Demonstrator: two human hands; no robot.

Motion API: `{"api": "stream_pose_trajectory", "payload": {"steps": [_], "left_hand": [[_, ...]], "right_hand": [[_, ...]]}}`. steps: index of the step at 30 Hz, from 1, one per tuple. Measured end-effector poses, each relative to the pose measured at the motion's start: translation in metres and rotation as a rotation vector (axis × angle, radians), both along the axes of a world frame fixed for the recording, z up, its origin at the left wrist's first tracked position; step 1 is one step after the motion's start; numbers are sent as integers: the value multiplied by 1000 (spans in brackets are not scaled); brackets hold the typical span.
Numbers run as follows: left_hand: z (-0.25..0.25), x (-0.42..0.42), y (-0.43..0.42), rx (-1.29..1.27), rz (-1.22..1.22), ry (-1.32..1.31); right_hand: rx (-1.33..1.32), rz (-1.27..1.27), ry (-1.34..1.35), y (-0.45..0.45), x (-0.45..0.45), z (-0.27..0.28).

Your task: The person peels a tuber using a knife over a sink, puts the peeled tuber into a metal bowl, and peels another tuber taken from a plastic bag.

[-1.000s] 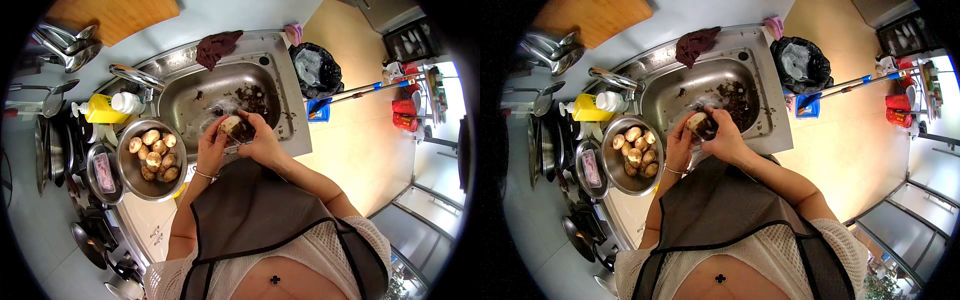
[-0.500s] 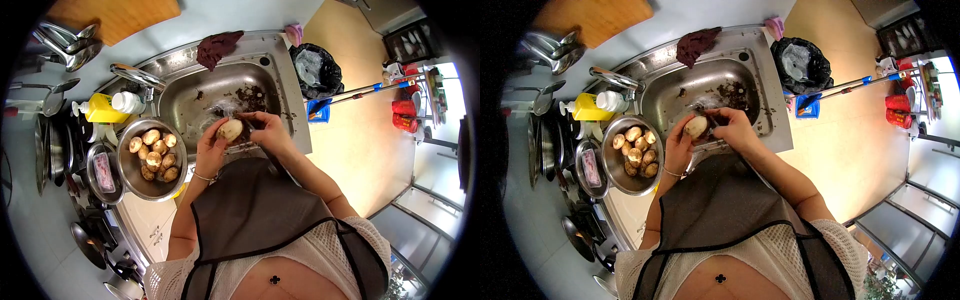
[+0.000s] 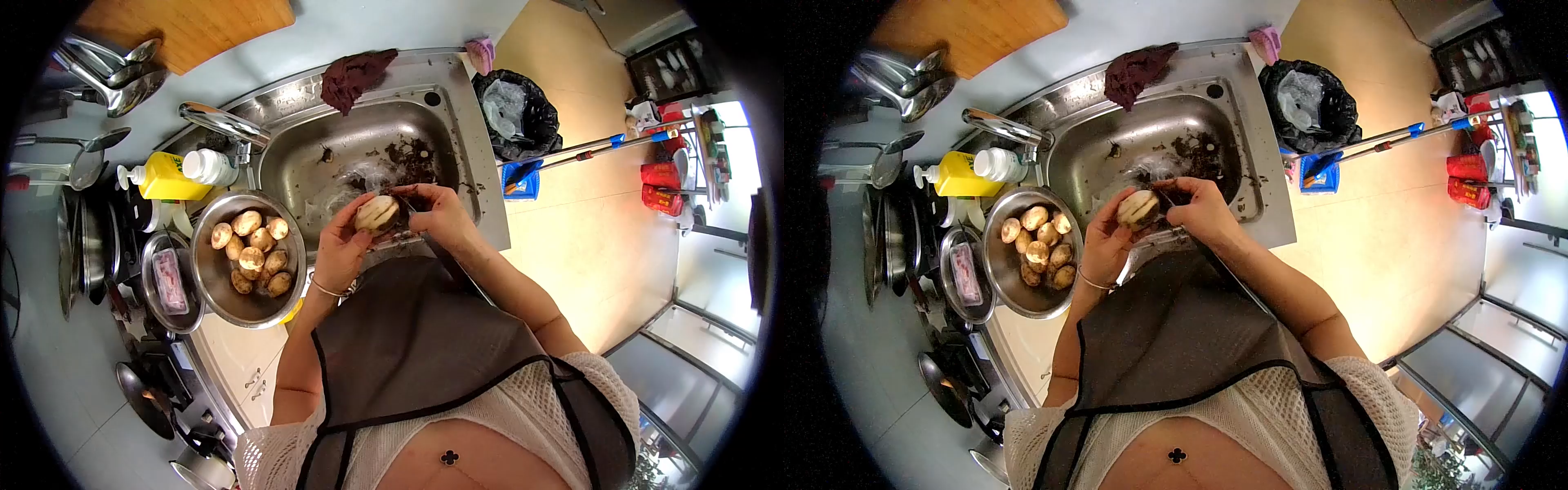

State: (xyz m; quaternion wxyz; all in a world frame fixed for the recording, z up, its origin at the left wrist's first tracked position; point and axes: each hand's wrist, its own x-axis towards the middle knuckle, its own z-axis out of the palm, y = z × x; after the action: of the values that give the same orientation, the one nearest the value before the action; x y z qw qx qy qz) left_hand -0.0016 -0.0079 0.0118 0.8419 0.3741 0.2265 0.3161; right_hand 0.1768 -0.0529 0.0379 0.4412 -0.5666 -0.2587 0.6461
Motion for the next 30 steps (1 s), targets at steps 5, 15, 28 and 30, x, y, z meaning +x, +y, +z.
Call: {"api": "stream_pose_trajectory", "payload": {"steps": [5, 15, 28, 30], "left_hand": [[-1, 2, 1, 157, 47, 208], [-2, 2, 6, 89, 54, 157], [-15, 5, 1, -147, 76, -52], [-18, 8, 2, 90, 106, 109]], "right_hand": [[174, -90, -186, -8, -23, -2], [143, -54, -75, -1, -12, -9], [105, -119, 90, -3, -15, -8], [449, -258, -432, -7, -35, -13]]}}
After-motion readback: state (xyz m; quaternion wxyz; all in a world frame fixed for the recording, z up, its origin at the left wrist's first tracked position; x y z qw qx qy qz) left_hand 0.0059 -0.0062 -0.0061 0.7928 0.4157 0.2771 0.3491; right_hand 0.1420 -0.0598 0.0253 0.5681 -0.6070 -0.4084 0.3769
